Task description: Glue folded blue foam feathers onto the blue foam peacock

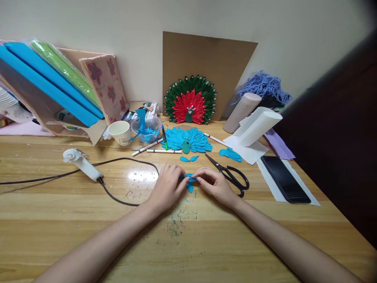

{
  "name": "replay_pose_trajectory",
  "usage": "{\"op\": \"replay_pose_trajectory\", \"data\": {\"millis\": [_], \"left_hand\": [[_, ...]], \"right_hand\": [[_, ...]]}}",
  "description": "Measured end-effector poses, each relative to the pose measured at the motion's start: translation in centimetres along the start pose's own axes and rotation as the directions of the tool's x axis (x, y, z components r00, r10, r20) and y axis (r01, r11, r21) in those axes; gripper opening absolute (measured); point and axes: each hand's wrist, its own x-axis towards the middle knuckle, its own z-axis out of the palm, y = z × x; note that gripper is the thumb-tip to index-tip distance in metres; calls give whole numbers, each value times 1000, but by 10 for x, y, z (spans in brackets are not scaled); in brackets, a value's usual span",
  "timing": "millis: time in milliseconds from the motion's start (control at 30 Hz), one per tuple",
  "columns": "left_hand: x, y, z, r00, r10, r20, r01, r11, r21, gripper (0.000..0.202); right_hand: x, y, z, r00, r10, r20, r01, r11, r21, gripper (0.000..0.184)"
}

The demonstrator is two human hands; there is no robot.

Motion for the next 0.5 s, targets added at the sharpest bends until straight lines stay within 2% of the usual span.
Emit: {"op": "replay_pose_trajectory", "data": {"millis": [100, 267, 500], "left_hand": [[0, 1, -1, 1000, 2, 2, -2, 1000, -9, 13], [1, 2, -2, 1000, 2, 8, -1, 1000, -21, 12], [0, 1, -1, 1000, 15, 5, -15, 1000, -12, 11]], "right_hand": [[-1, 0, 1, 1000, -2, 2, 2, 1000, -15, 15], [-1, 3, 4, 996, 74, -39, -72, 996, 51, 15], [-1, 5, 5, 993, 78, -93, -72, 995, 65, 15]]}}
